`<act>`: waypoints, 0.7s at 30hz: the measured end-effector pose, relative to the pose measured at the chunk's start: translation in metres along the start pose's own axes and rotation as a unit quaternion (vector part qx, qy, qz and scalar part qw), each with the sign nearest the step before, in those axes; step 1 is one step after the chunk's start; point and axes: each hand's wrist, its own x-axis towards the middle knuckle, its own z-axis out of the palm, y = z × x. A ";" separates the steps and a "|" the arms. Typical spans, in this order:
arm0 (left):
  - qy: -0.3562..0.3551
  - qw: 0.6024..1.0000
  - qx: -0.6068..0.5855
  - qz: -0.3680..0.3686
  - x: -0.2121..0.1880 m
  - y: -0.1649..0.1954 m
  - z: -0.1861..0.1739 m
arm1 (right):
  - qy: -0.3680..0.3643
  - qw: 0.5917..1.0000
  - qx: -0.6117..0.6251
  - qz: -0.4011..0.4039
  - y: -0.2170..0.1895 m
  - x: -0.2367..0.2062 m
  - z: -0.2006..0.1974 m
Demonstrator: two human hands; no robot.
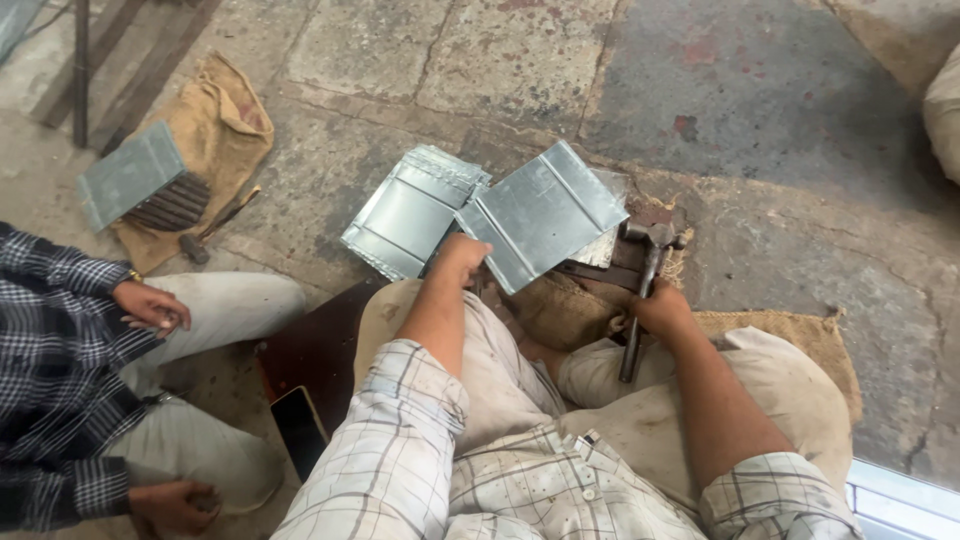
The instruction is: The person manipulates thin metal sheets by hand and uses a hammer to bend and shape them against a metal block on the floor.
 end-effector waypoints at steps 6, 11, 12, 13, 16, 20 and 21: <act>-0.021 0.967 -0.254 0.015 0.034 0.007 -0.026 | -0.050 0.894 0.435 0.094 0.011 0.012 -0.001; 0.199 0.956 -0.135 0.170 0.059 0.011 -0.011 | 0.000 0.921 0.382 0.070 0.007 -0.001 -0.010; 0.260 0.947 -0.085 0.171 0.060 0.012 -0.005 | 0.021 0.935 0.349 0.068 0.002 -0.007 -0.012; 0.254 0.952 -0.060 0.162 0.059 0.014 0.000 | 0.073 0.965 0.250 0.009 -0.005 -0.015 -0.016; 0.230 0.960 -0.011 0.161 0.051 0.022 0.004 | 0.190 0.971 0.018 -0.146 -0.033 -0.040 -0.030; 0.180 0.970 0.024 0.160 0.045 0.032 0.003 | 0.292 0.914 -0.058 -0.276 -0.073 -0.074 -0.058; 0.166 0.974 0.042 0.146 0.046 0.034 0.003 | 0.316 0.894 -0.071 -0.310 -0.080 -0.083 -0.063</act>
